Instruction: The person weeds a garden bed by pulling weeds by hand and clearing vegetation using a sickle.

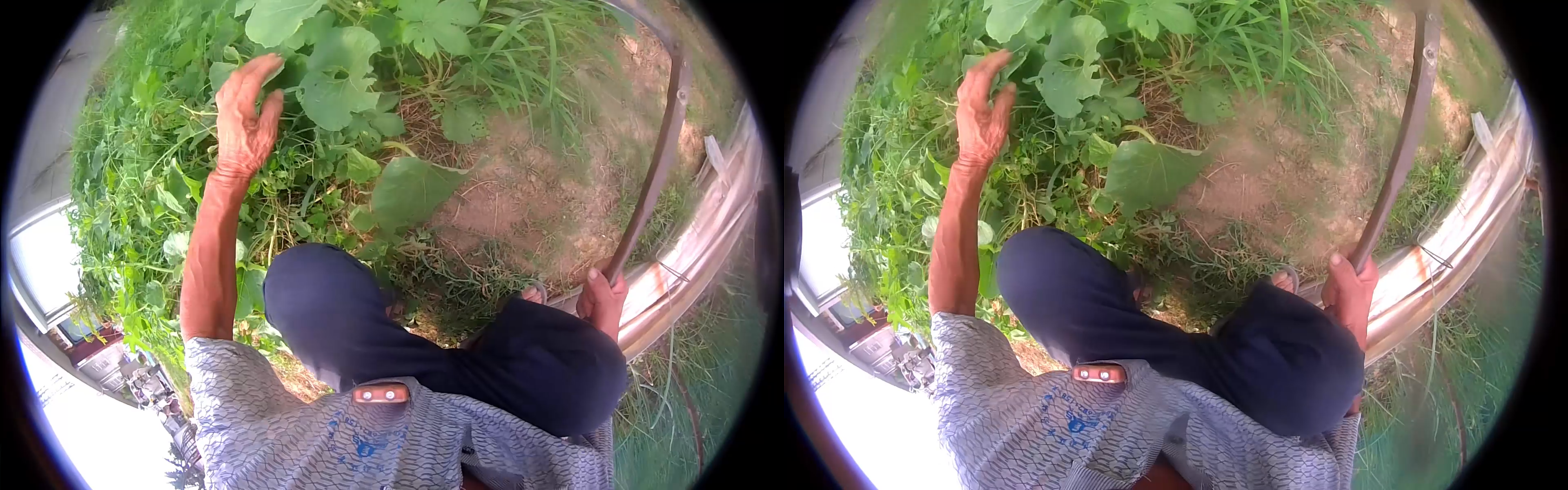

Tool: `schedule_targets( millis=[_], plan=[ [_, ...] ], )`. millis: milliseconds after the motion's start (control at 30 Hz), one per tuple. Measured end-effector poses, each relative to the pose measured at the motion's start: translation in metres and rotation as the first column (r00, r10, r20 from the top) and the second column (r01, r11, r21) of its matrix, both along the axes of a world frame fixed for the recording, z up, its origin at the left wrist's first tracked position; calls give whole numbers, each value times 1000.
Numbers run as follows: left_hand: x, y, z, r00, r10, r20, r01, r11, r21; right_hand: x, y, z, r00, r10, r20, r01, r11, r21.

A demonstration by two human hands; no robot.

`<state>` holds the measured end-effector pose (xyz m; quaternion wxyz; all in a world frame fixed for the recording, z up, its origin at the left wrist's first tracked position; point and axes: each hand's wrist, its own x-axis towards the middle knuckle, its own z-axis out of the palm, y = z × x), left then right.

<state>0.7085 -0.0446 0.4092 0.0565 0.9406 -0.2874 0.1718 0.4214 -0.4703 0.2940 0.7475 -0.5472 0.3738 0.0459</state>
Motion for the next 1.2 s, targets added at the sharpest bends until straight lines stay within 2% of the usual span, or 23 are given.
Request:
schedule_targets(
  millis=[67, 133, 200, 233, 267, 300, 333, 400, 433, 500, 600, 667, 733, 767, 800, 867, 933, 1000, 1033, 1067, 1133, 1167, 1200],
  plan=[
    [-36, -18, -23, 968, -119, -222, 111, 993, -48, 1, -13, -15, 998, -57, -23, 56, 996, -75],
    [-67, -31, -54, 907, -197, -373, 170, 980, -103, 2, -28, -33, 971, -125, -203, 73, 967, -245],
    [-94, -38, -80, 764, -218, -608, 143, 975, -169, -3, -38, -42, 960, -131, -249, 70, 969, -238],
    [-106, -46, -85, 575, -78, -815, -98, 982, -163, -6, -41, -48, 948, -107, -300, 43, 976, -212],
    [-118, -54, -90, 308, 25, -951, -324, 943, -80, -9, -43, -53, 946, -116, -302, 53, 976, -210],
    [-129, -61, -95, 203, 0, -979, -439, 894, -91, -13, -44, -58, 935, -120, -333, 76, 987, -142],
    [-138, -65, -93, 200, -1, -980, -429, 899, -89, -18, -47, -66, 924, -121, -362, 101, 992, -74],
    [-147, -85, -77, -235, -240, -942, -577, 814, -63, -22, -51, -81, 914, -128, -385, 117, 992, -52],
    [-148, -94, -69, -258, -244, -935, -558, 827, -62, -21, -50, -81, 914, -119, -387, 114, 993, -37],
    [-147, -108, -46, -563, -239, -791, -339, 940, -42, -17, -60, -81, 912, -108, -395, 105, 994, -28],
    [-147, -134, -22, -660, -219, -719, -260, 964, -56, -6, -76, -87, 932, -164, -324, 192, 980, 56],
    [-144, -149, -16, -666, -205, -718, -223, 972, -70, 3, -91, -92, 951, -174, -257, 177, 984, -11],
    [-130, -174, -2, -615, -115, -780, 132, 960, -246, -5, -97, -105, 963, -113, -243, 99, 993, -69],
    [-125, -182, 2, -540, -127, -832, 203, 940, -275, -7, -95, -104, 952, -63, -300, 1, 979, -202],
    [-117, -194, 2, -540, -130, -832, 209, 936, -282, -6, -95, -104, 934, -26, -356, -99, 939, -329],
    [-104, -223, -2, -444, -104, -890, 435, 843, -316, -38, -71, -133, 892, -12, -451, -229, 849, -476],
    [-107, -235, -24, -438, -162, -884, 404, 843, -355, -67, -39, -142, 890, 10, -457, -305, 758, -577],
    [-100, -250, -47, -477, 6, -879, 503, 822, -267, -60, -32, -148, 928, -19, -372, -188, 837, -514],
    [-96, -257, -56, -422, 44, -905, 576, 784, -231, -58, -27, -151, 957, -44, -288, -90, 896, -435],
    [-93, -264, -63, -426, 66, -902, 595, 771, -225, -47, -26, -141, 953, -65, -294, -69, 903, -423],
    [-85, -279, -76, -295, 101, -950, 606, 788, -104, -15, -38, -110, 935, -182, -305, 152, 981, -119],
    [-79, -284, -83, -290, 110, -951, 620, 778, -99, -9, -42, -111, 933, -197, -303, 169, 979, -114],
    [-74, -288, -92, -274, 28, -961, 575, 806, -141, -5, -47, -111, 922, -213, -323, 165, 972, -169]
  ],
)
